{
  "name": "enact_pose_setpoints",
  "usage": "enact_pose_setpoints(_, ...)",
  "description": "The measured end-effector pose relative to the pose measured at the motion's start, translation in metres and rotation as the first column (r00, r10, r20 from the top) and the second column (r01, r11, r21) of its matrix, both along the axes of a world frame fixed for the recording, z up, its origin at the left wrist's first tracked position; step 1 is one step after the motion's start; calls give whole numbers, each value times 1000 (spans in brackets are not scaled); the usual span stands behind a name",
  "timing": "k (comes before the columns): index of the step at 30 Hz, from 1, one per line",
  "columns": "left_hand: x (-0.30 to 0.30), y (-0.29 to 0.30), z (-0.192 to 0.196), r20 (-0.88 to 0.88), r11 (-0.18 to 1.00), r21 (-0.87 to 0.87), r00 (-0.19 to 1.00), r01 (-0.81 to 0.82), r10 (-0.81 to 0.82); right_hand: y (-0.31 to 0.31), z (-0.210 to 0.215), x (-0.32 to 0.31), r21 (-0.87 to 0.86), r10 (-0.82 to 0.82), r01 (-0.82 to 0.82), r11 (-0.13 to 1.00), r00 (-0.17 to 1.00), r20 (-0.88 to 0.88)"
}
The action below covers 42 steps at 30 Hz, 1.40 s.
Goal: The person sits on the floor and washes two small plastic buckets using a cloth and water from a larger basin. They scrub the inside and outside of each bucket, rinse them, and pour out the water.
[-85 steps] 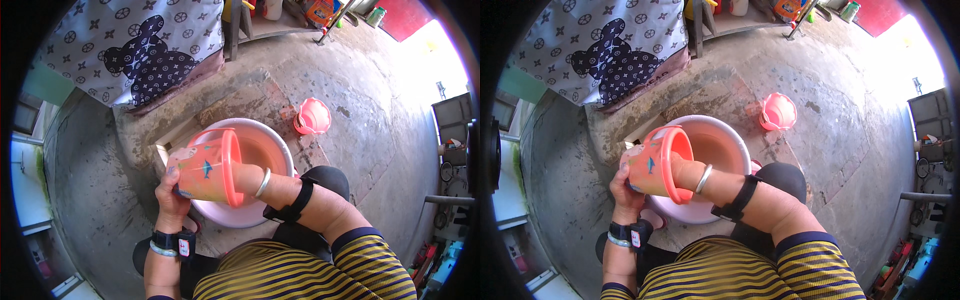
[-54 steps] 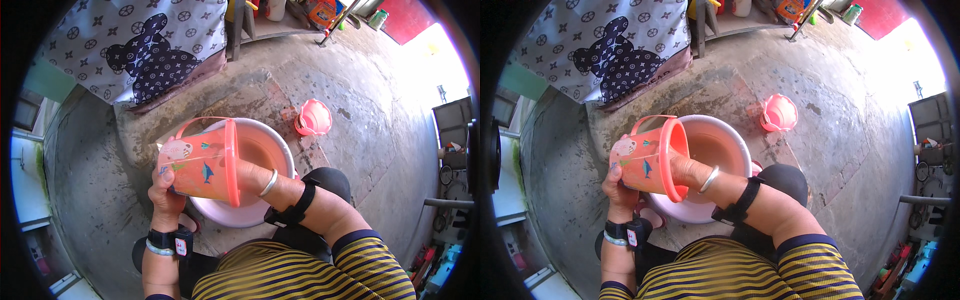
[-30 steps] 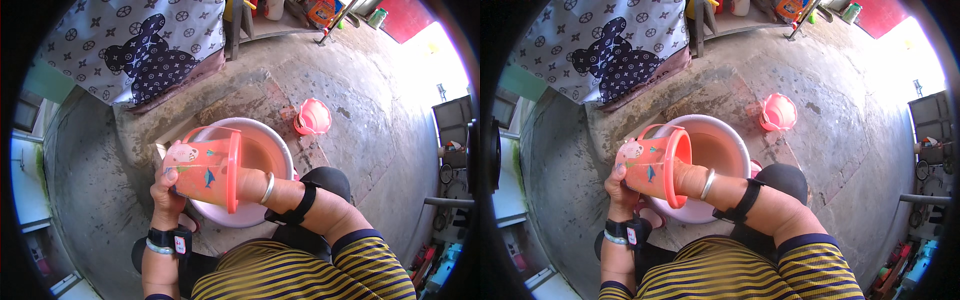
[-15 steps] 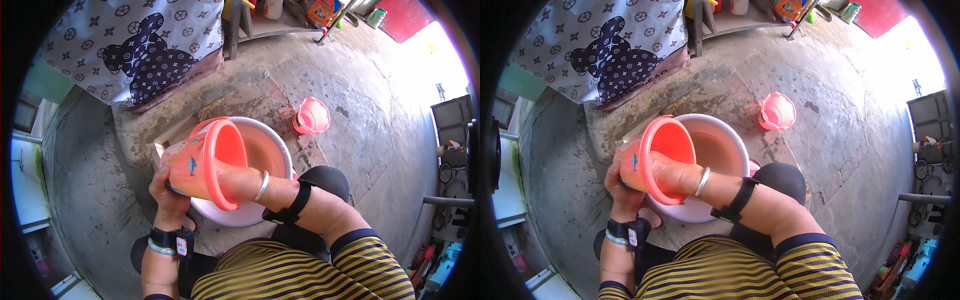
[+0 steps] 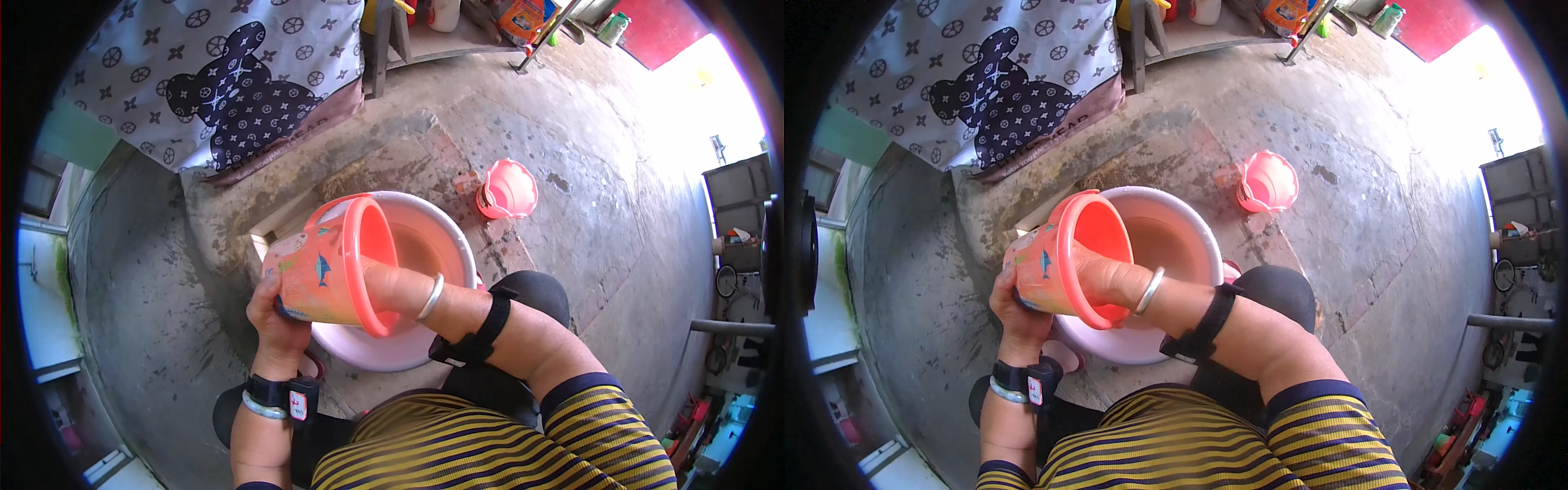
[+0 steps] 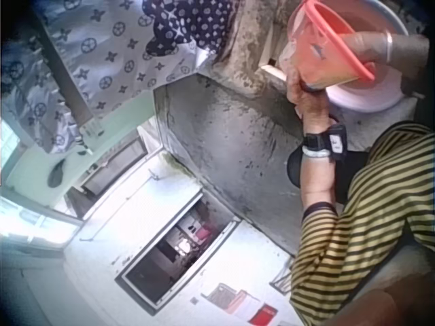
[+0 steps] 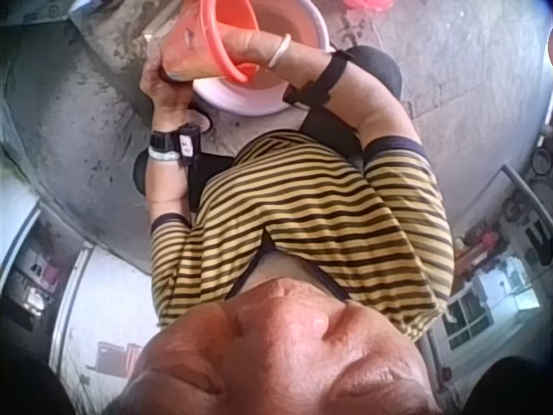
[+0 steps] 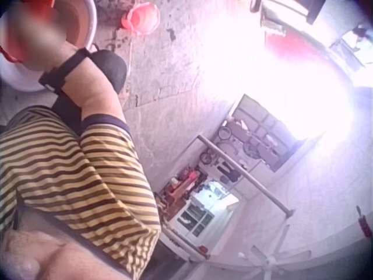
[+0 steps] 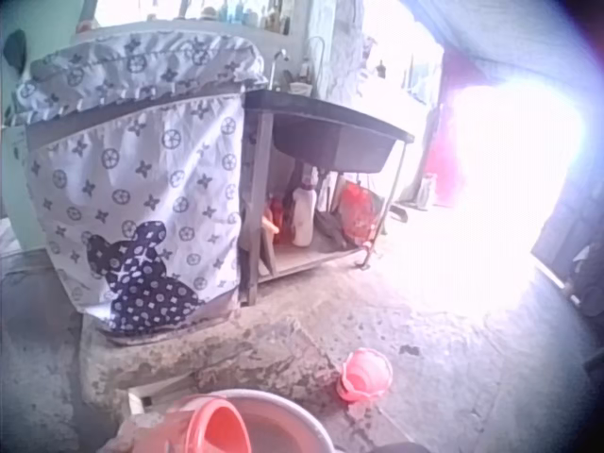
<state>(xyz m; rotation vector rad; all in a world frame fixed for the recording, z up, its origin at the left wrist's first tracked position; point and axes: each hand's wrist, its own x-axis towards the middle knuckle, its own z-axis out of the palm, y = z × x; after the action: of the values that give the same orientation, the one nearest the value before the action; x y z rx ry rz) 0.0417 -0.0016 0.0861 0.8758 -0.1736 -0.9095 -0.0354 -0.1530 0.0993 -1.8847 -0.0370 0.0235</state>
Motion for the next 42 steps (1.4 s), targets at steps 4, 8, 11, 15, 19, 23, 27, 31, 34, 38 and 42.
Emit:
enact_pose_setpoints(4,3,-1,1,12,1000,-7,1000,19,-19,0,0,-3,0,6,-6,1000,1000,0)
enact_pose_setpoints(8,-3,0,-10,-96,999,-6,995,33,-34,3,-2,-3,-3,14,-14,1000,1000,8)
enact_pose_setpoints(11,-9,-3,-4,-64,999,13,997,50,-49,1,-1,-4,-6,9,-9,1000,1000,8)
enact_pose_setpoints(15,-10,-4,-3,-68,999,26,997,40,-39,1,-2,-4,-16,15,-15,1000,1000,18)
enact_pose_setpoints(19,-4,-4,-3,-27,1000,-4,999,17,-17,2,-3,-5,-29,23,-23,999,1000,20)
enact_pose_setpoints(23,2,-5,2,13,1000,-15,1000,16,-16,3,-5,-4,-45,26,-25,999,999,23)
enact_pose_setpoints(27,-2,-4,-7,-80,1000,13,997,4,-3,-2,-6,0,-51,20,-19,999,1000,15)
enact_pose_setpoints(31,-5,-3,-1,-57,1000,10,998,14,-14,-6,-3,4,-54,16,-15,998,1000,8)
enact_pose_setpoints(34,-1,-3,4,4,1000,-5,1000,-19,19,-2,-7,4,-48,30,-29,998,999,14)
enact_pose_setpoints(38,4,-5,2,-56,998,-43,997,-52,50,2,-9,-2,-66,35,-34,997,999,14)
enact_pose_setpoints(42,9,-1,3,-95,996,-88,995,-15,7,6,-10,1,-74,44,-42,996,999,22)
